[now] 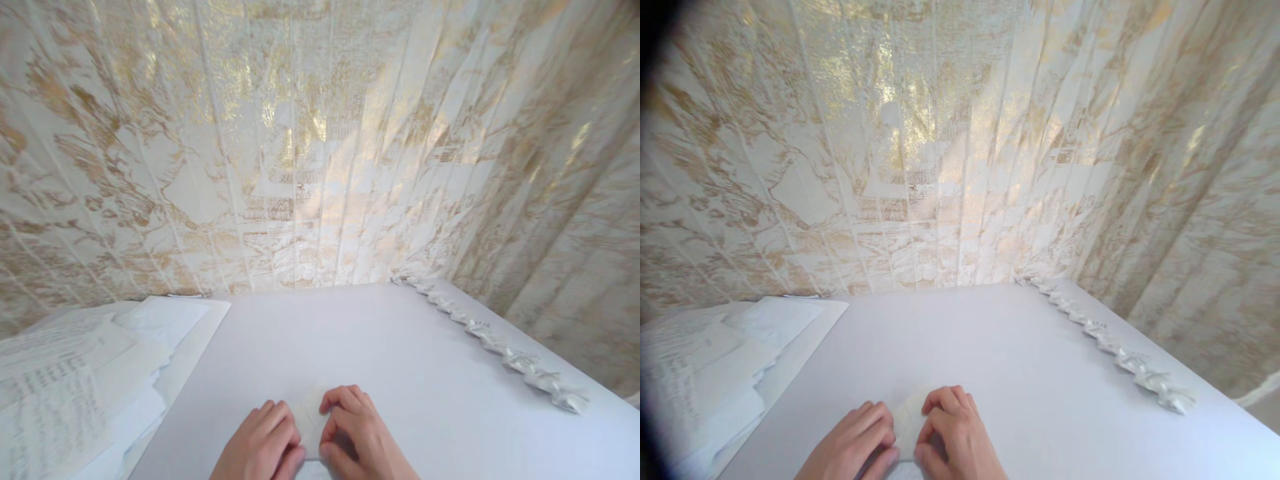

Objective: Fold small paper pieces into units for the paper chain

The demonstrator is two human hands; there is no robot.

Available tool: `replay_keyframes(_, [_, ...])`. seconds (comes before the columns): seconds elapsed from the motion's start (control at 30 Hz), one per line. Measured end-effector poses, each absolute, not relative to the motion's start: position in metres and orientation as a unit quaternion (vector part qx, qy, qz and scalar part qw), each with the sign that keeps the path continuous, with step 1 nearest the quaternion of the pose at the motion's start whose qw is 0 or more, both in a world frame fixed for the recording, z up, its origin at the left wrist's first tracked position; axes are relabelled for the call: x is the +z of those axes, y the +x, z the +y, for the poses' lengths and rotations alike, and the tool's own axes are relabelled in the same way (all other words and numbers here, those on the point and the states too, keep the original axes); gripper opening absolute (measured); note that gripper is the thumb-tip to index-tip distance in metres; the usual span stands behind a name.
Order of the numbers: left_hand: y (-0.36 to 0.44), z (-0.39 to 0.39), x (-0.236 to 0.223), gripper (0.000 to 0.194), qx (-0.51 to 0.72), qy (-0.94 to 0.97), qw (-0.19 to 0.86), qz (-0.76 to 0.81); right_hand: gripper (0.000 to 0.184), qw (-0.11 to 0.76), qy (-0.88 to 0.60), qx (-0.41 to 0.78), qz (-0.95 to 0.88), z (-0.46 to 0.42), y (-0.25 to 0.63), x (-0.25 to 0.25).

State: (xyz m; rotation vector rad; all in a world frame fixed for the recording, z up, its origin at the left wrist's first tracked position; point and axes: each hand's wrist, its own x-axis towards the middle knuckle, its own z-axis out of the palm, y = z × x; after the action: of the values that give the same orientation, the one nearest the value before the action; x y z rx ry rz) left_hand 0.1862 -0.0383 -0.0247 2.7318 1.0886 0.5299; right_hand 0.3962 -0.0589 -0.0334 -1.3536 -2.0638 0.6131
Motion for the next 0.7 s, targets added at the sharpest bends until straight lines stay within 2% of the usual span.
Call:
replay_keyframes(0.13, [0.198,-0.035,-0.011,0.021,0.112,0.887,0.089,0.44,0.025,0.315,-0.508,0.245,-0.763,-0.057,0.395,-0.019])
replay_keyframes(0.3, [0.21,-0.033,-0.002,0.027,0.051,0.879,0.086,0.465,0.033,0.322,-0.486,0.253,-0.772,-0.057,0.397,-0.018])
replay_keyframes(0.47, [0.215,-0.037,-0.007,0.03,0.053,0.876,0.04,0.477,0.033,0.319,-0.484,0.247,-0.777,-0.057,0.4,-0.02])
replay_keyframes(0.7, [0.214,-0.038,-0.012,0.028,0.067,0.879,0.04,0.47,0.034,0.324,-0.477,0.239,-0.781,-0.057,0.4,-0.019])
